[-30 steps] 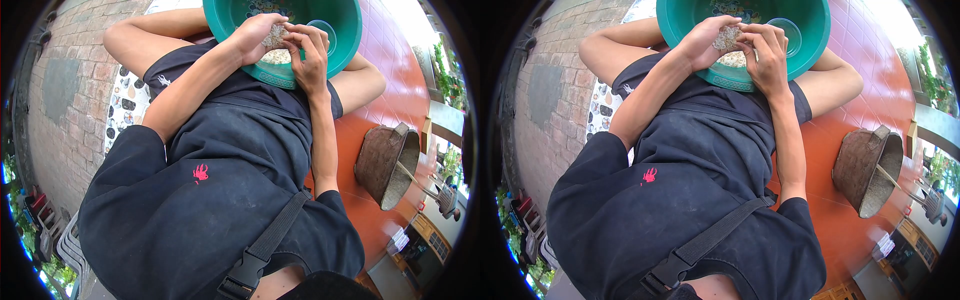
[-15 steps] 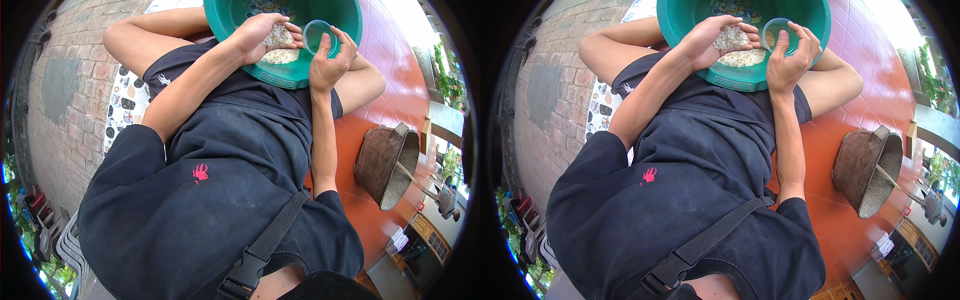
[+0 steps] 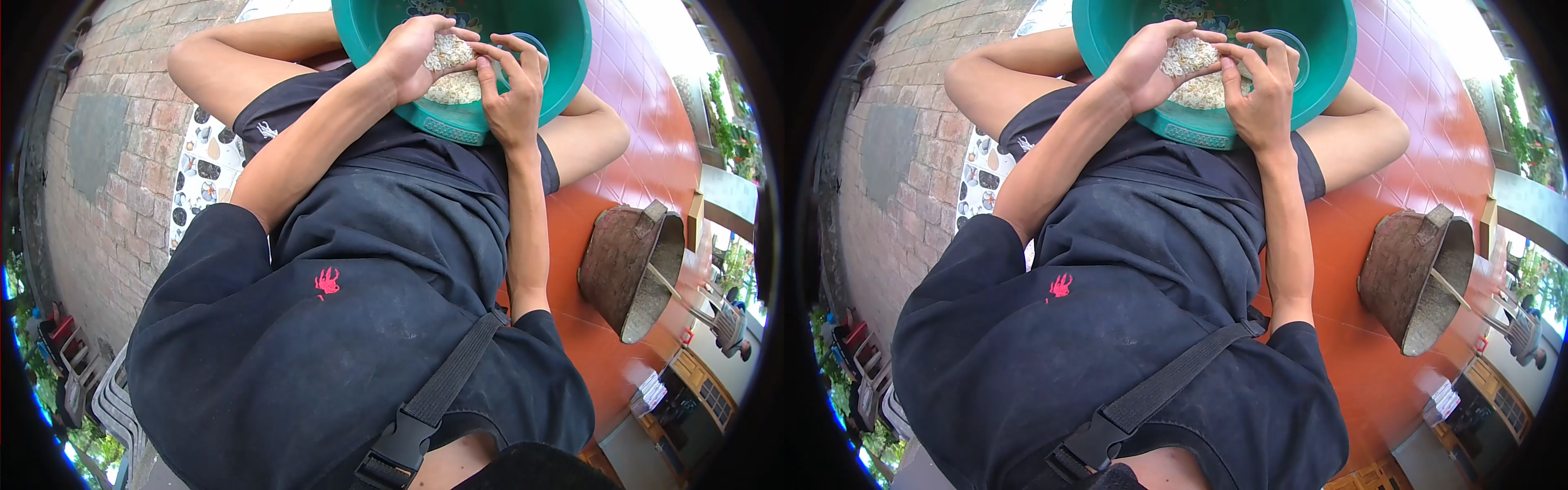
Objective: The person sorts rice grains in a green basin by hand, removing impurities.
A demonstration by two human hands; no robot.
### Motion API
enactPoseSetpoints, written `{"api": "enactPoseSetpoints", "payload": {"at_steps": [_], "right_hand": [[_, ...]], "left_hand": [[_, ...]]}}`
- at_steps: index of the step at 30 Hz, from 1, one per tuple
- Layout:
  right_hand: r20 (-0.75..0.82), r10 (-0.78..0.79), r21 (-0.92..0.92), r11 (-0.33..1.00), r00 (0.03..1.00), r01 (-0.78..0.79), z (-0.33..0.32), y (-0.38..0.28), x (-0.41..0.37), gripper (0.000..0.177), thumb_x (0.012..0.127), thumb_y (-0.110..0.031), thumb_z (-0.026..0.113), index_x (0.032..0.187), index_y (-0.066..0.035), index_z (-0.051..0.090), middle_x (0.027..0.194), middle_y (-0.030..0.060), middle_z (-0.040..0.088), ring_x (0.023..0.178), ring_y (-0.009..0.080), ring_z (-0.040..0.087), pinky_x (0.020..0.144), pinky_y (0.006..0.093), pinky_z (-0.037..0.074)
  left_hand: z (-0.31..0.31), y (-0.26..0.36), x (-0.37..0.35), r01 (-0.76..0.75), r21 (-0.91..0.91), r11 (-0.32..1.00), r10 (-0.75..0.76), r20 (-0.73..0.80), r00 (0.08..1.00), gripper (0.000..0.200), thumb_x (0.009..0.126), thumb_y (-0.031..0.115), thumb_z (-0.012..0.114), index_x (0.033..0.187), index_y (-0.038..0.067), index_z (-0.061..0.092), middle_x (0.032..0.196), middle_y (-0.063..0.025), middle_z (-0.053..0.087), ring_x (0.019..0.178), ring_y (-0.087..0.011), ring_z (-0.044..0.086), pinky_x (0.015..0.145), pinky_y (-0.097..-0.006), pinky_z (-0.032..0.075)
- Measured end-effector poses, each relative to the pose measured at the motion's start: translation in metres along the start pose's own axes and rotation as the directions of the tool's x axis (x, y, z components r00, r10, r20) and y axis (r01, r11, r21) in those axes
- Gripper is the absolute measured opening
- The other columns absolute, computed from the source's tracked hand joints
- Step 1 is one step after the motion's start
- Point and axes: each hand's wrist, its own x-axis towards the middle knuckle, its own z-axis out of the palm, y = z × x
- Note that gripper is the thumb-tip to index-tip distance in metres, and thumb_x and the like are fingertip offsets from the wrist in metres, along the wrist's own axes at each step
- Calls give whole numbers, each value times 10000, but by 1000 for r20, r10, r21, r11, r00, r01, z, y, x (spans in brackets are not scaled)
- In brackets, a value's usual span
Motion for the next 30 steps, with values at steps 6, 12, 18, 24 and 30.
{"api": "enactPoseSetpoints", "payload": {"at_steps": [6,12,18,24,30], "right_hand": [[6,-5,0,1000,1000,5,0,0,0,138,928,-142,718,1041,-135,797,1153,47,670,1140,263,553,1007,393,414],[-6,40,35,999,999,-40,-1,1,1,92,907,-131,752,985,-98,787,1122,44,684,1107,259,575,983,389,427],[-18,35,24,999,999,-35,1,3,0,54,898,-68,737,947,-70,757,1113,46,684,1080,263,581,950,382,435],[-209,113,18,994,971,-112,0,6,-1,57,971,-95,691,990,-65,736,1097,63,673,1069,275,572,947,387,429],[-327,219,-37,969,919,-244,-3,7,-2,123,1022,-143,650,1020,-64,744,1128,91,656,1092,272,556,956,384,431]], "left_hand": [[-2,-1,4,10,-42,999,-10,-3,1000,402,1097,197,340,1248,-76,593,1248,-193,672,1159,-280,670,1067,-443,555],[1,1,0,19,-11,1000,-19,-11,1000,431,1099,200,336,1271,-102,591,1264,-212,667,1154,-290,679,1065,-437,559],[2,3,-2,41,13,999,-42,45,998,454,1097,198,341,1302,-137,568,1254,-229,673,1133,-285,692,1054,-410,568],[-3,0,5,58,-30,998,-54,122,991,473,1095,192,329,1311,-174,535,1231,-292,668,1146,-365,692,1043,-419,576],[0,2,4,74,-38,997,-71,91,993,486,1100,206,318,1301,-182,532,1230,-319,659,1162,-399,682,1046,-427,576]]}}
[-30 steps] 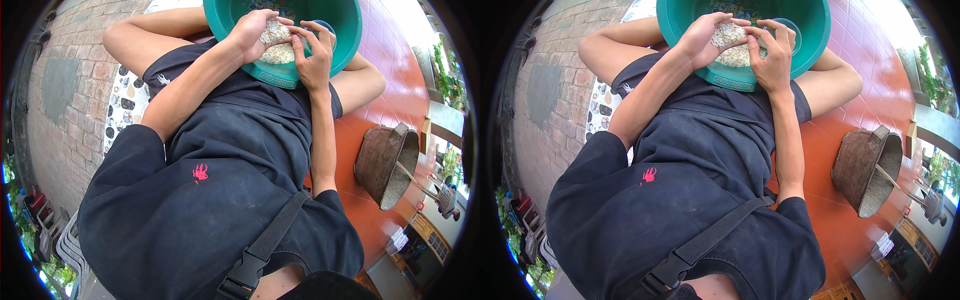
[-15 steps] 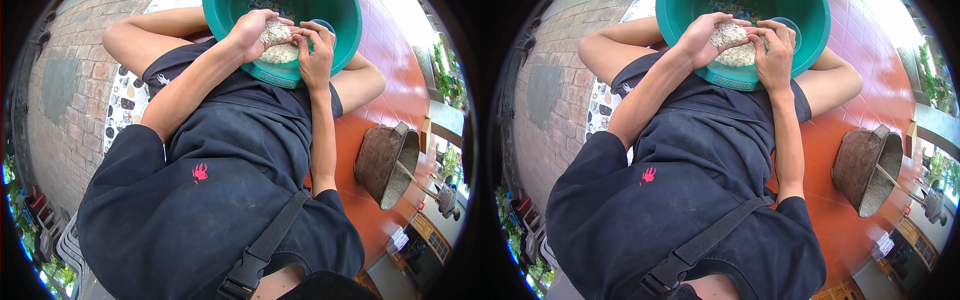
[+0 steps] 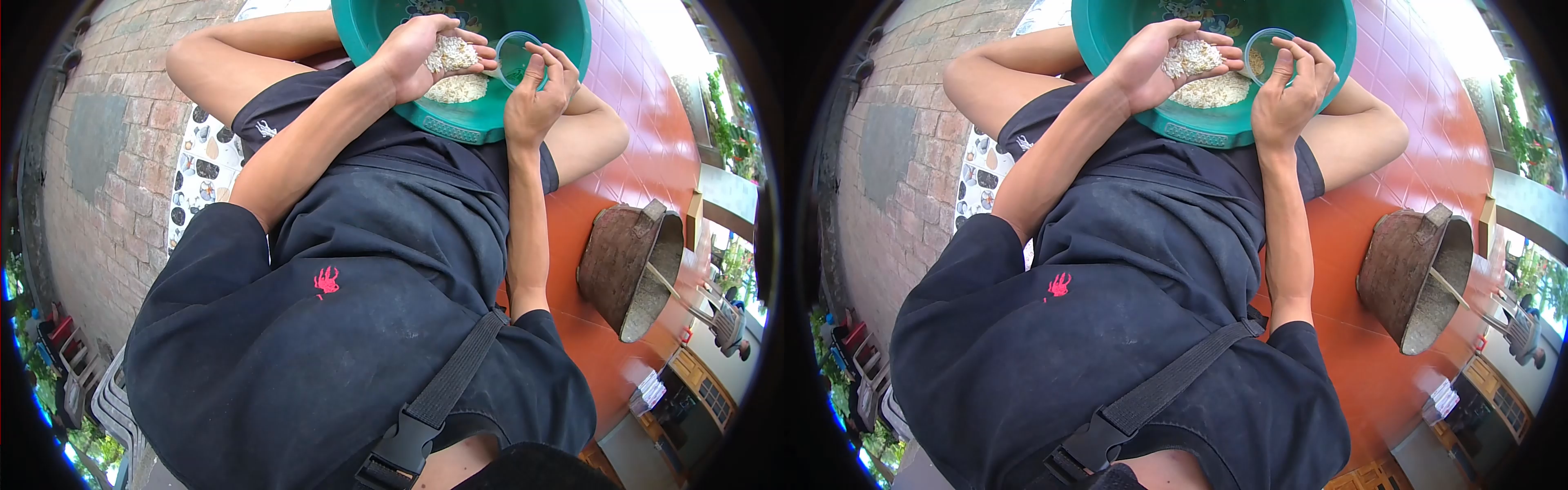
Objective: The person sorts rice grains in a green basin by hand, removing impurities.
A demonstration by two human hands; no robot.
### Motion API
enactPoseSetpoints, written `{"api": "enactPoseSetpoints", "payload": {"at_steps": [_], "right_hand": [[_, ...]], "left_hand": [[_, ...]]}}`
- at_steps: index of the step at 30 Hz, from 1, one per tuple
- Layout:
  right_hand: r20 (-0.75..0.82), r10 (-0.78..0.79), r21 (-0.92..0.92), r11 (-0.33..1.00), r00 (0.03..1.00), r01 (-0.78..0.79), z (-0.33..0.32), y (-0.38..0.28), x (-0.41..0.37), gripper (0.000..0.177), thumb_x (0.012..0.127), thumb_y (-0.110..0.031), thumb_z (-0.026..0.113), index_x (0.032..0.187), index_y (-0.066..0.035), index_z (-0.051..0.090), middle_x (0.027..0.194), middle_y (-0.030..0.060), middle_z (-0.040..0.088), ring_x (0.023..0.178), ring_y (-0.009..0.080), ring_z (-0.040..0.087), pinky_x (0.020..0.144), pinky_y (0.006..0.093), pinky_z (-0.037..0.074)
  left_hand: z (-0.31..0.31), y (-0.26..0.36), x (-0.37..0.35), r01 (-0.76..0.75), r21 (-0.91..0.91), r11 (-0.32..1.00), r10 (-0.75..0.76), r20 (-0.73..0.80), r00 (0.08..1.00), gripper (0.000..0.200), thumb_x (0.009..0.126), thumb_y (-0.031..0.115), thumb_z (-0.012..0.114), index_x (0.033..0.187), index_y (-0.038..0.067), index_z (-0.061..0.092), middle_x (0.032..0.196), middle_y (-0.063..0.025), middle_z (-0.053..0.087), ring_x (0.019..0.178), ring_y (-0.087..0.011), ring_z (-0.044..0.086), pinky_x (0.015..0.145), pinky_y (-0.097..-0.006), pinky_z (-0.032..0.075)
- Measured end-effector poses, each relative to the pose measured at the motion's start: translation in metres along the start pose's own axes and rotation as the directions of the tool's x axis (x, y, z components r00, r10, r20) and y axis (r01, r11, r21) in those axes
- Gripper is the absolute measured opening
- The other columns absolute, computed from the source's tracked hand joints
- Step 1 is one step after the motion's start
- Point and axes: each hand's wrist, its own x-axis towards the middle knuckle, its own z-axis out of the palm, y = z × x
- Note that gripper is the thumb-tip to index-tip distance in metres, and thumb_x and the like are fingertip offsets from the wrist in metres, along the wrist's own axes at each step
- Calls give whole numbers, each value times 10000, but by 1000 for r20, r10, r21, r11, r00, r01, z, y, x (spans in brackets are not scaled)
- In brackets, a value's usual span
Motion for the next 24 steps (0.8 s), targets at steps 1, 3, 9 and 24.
{"api": "enactPoseSetpoints", "payload": {"at_steps": [1,3,9,24], "right_hand": [[32,-33,-9,999,999,33,-1,-2,0,124,1019,-152,657,1022,-66,747,1132,87,657,1094,274,555,956,381,434],[56,-68,13,998,996,67,1,-3,-1,125,1016,-160,663,1016,-68,747,1134,84,659,1094,274,555,952,381,438],[86,-92,62,994,992,87,1,-2,-1,130,998,-177,691,991,-54,733,1131,83,674,1090,277,560,939,384,448],[78,20,58,998,997,-25,0,0,-1,117,907,-124,757,992,-65,703,1122,90,687,1102,273,585,973,398,430]], "left_hand": [[0,0,0,0,1,1000,0,1,1000,486,1100,206,318,1301,-182,532,1230,-319,659,1162,-399,682,1046,-427,576],[-1,0,0,7,-17,1000,-6,25,1000,497,1108,222,313,1296,-179,537,1225,-320,660,1168,-401,678,1053,-433,572],[2,1,-3,12,2,1000,-12,8,1000,513,1120,243,303,1294,-173,549,1224,-307,666,1168,-392,679,1061,-436,567],[1,1,-3,7,36,999,-8,17,1000,500,1114,238,319,1279,-162,571,1211,-283,680,1143,-362,693,1046,-427,575]]}}
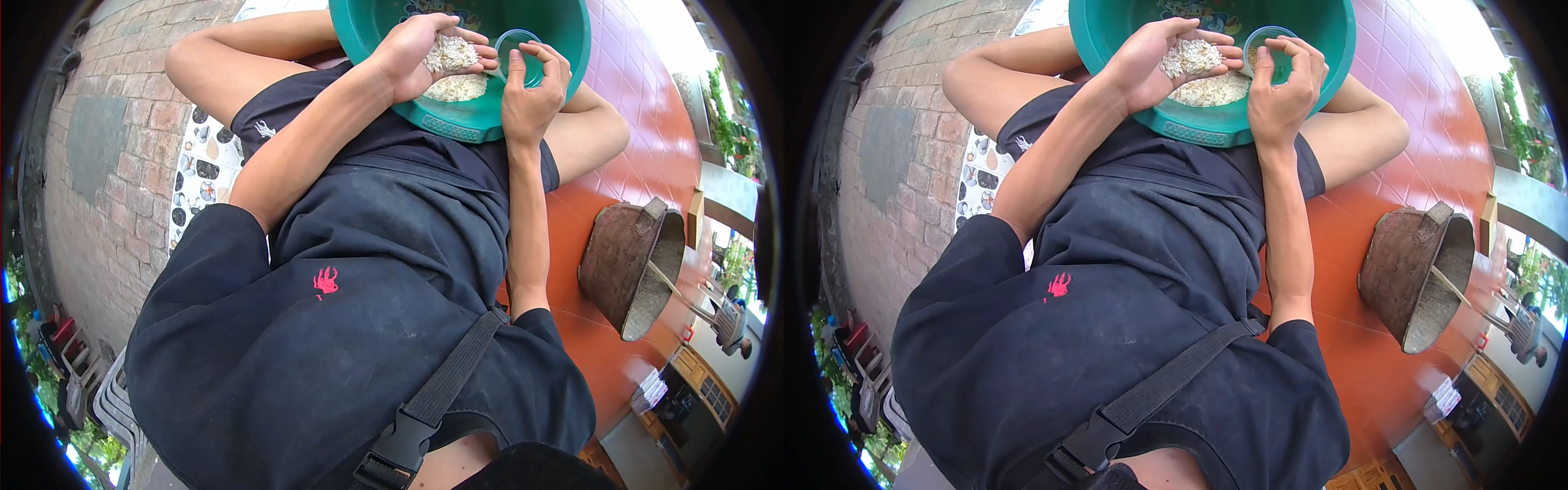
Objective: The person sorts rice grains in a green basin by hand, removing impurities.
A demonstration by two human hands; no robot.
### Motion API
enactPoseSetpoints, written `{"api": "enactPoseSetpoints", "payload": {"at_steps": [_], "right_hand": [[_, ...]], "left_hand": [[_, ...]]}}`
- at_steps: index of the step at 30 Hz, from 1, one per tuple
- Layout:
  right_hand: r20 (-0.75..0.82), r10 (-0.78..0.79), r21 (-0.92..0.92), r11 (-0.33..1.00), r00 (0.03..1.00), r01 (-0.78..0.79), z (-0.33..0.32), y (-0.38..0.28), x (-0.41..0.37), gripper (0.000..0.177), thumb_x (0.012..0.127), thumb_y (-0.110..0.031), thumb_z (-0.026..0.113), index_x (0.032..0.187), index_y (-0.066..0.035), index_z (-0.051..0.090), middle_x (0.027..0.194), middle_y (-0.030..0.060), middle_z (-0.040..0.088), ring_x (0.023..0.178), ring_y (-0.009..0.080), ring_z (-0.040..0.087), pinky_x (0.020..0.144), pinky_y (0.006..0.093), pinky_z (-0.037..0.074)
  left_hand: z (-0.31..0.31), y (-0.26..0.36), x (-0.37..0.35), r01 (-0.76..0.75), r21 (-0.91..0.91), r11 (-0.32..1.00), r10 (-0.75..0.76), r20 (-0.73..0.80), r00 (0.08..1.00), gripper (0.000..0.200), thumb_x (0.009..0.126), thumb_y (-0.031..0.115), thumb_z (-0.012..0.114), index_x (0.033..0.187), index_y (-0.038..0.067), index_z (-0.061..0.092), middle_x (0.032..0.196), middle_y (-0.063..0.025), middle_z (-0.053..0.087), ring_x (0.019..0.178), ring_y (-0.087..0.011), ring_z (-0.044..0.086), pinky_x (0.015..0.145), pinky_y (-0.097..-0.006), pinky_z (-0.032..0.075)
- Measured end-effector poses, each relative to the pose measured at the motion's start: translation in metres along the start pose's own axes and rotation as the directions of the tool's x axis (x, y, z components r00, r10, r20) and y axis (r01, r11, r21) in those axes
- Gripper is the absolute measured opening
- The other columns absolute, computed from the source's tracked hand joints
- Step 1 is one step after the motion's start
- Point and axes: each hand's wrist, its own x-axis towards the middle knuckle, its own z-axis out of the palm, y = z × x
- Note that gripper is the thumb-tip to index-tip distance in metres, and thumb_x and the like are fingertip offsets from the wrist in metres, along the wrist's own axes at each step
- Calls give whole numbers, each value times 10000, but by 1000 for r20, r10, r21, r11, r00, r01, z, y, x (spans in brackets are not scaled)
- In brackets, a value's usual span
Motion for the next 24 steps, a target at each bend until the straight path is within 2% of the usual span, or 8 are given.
{"api": "enactPoseSetpoints", "payload": {"at_steps": [1,2,4,7,12,16,18,24], "right_hand": [[39,13,108,994,999,-17,0,-3,1,123,897,-120,764,1001,-66,726,1120,87,686,1104,269,584,958,393,449],[40,13,108,994,999,-17,0,-4,1,123,897,-120,764,1001,-66,726,1120,87,686,1104,269,584,958,393,449],[144,-211,115,974,967,195,1,-6,2,128,880,-114,765,1005,-88,769,1125,76,682,1097,266,584,934,382,478],[205,-273,71,962,940,264,0,-12,2,122,870,-107,758,988,-113,792,1118,62,679,1076,268,590,940,382,478],[213,-209,77,977,954,197,1,-8,1,132,866,-106,754,991,-119,793,1102,53,678,1066,266,593,930,379,484],[224,-273,27,961,935,274,2,-10,1,121,876,-92,752,988,-119,788,1089,33,678,1057,253,595,915,382,485],[230,-280,33,959,932,280,3,-10,0,113,878,-84,750,982,-114,783,1085,23,678,1053,247,596,908,382,482],[257,-272,-100,947,927,305,5,-11,-3,70,887,-63,730,951,-88,742,1069,13,672,1047,236,594,886,374,459]], "left_hand": [[0,-1,0,0,-1,1000,0,0,1000,500,1114,238,319,1279,-162,571,1211,-283,680,1143,-362,693,1046,-427,575],[0,-2,0,-14,5,1000,14,-5,1000,495,1115,241,320,1276,-150,578,1209,-267,683,1137,-348,694,1042,-428,577],[0,-2,0,-28,12,1000,28,-9,1000,490,1117,243,320,1274,-138,585,1206,-250,685,1130,-334,695,1038,-429,579],[-1,-2,-1,-31,-4,999,31,-41,999,475,1120,248,325,1270,-109,599,1202,-216,690,1120,-304,694,1022,-428,585],[-2,-4,-1,-72,55,996,75,-56,996,475,1124,263,330,1260,-92,614,1202,-200,696,1089,-278,699,1007,-421,585],[-2,-4,0,-54,53,997,57,-60,997,490,1125,266,328,1248,-98,632,1187,-197,702,1074,-273,703,1008,-409,585],[-3,-6,2,-81,33,996,81,-20,997,482,1110,277,356,1191,-113,626,1071,-210,696,911,-264,721,882,-405,629],[-4,-8,5,-64,28,998,64,-16,998,458,1105,262,394,1163,-123,636,1068,-209,702,942,-256,726,887,-382,632]]}}
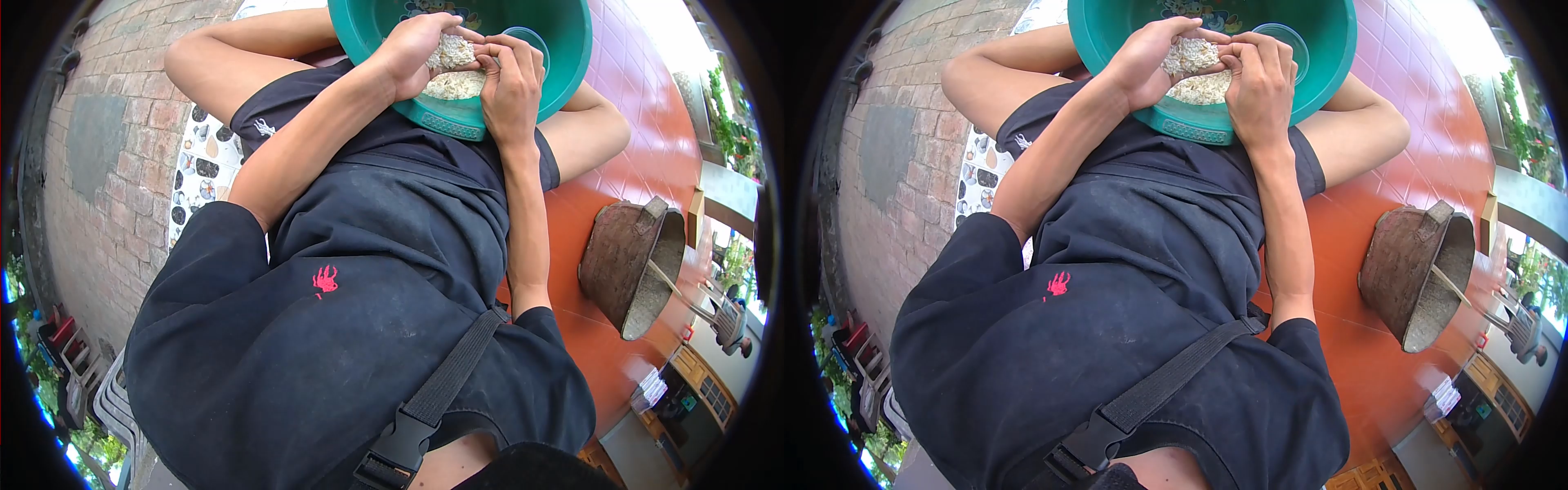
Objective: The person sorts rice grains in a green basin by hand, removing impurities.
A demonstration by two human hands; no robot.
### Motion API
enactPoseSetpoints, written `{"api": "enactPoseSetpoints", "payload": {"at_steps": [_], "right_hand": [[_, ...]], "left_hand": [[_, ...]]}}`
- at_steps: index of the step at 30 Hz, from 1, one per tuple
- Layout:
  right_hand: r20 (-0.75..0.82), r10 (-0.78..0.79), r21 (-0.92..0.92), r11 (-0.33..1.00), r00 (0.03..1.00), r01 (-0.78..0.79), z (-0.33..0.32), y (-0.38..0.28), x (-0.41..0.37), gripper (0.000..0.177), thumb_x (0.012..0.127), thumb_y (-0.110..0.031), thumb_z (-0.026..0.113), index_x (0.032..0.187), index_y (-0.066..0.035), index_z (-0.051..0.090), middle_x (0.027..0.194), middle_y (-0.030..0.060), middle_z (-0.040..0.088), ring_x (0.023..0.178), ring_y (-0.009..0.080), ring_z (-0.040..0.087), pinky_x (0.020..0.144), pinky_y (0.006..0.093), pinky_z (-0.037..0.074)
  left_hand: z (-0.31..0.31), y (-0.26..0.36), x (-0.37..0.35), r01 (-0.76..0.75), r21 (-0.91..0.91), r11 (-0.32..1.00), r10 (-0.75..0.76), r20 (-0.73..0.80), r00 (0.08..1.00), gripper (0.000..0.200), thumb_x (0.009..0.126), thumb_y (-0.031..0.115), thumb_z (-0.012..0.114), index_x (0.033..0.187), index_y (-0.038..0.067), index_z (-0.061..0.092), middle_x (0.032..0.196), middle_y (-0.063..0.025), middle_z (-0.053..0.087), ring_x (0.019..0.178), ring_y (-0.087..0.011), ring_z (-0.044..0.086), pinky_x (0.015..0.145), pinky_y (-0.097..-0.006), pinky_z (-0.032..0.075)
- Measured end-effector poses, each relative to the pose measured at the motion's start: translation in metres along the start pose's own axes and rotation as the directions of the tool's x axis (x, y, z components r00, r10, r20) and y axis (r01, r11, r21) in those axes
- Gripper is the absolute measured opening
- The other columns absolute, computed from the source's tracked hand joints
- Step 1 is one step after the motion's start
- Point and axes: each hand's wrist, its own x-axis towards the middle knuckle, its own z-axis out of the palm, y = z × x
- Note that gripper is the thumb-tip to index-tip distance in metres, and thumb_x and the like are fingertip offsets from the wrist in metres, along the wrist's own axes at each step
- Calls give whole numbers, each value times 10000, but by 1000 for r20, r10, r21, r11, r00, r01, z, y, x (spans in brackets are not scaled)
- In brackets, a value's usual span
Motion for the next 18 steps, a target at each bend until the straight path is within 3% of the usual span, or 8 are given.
{"api": "enactPoseSetpoints", "payload": {"at_steps": [4,6,8,18], "right_hand": [[22,15,-26,1000,1000,-15,1,1,-1,58,903,-64,710,951,-81,738,1076,23,668,1052,244,592,893,380,461],[26,22,-16,1000,999,-22,1,2,-1,57,908,-65,706,954,-76,737,1085,31,667,1055,250,592,898,383,463],[10,7,97,995,1000,-8,3,5,-1,73,911,-63,699,971,-72,739,1105,48,665,1068,263,590,915,390,468],[35,5,87,996,999,-8,1,4,-1,100,899,-71,699,988,-82,743,1117,55,665,1084,265,590,936,399,468]], "left_hand": [[1,0,-1,-19,14,1000,19,5,1000,465,1107,266,391,1159,-126,636,1087,-215,699,956,-261,727,892,-375,632],[4,3,-4,-4,65,998,6,-26,1000,499,1127,260,338,1220,-120,648,1174,-209,698,1088,-277,697,999,-388,597],[5,3,-5,2,56,998,1,-48,999,497,1125,259,336,1231,-114,646,1175,-206,699,1094,-276,691,1011,-396,585],[0,2,-2,37,84,996,-30,-80,996,494,1117,265,331,1257,-81,656,1182,-174,702,1095,-257,670,1064,-428,525]]}}
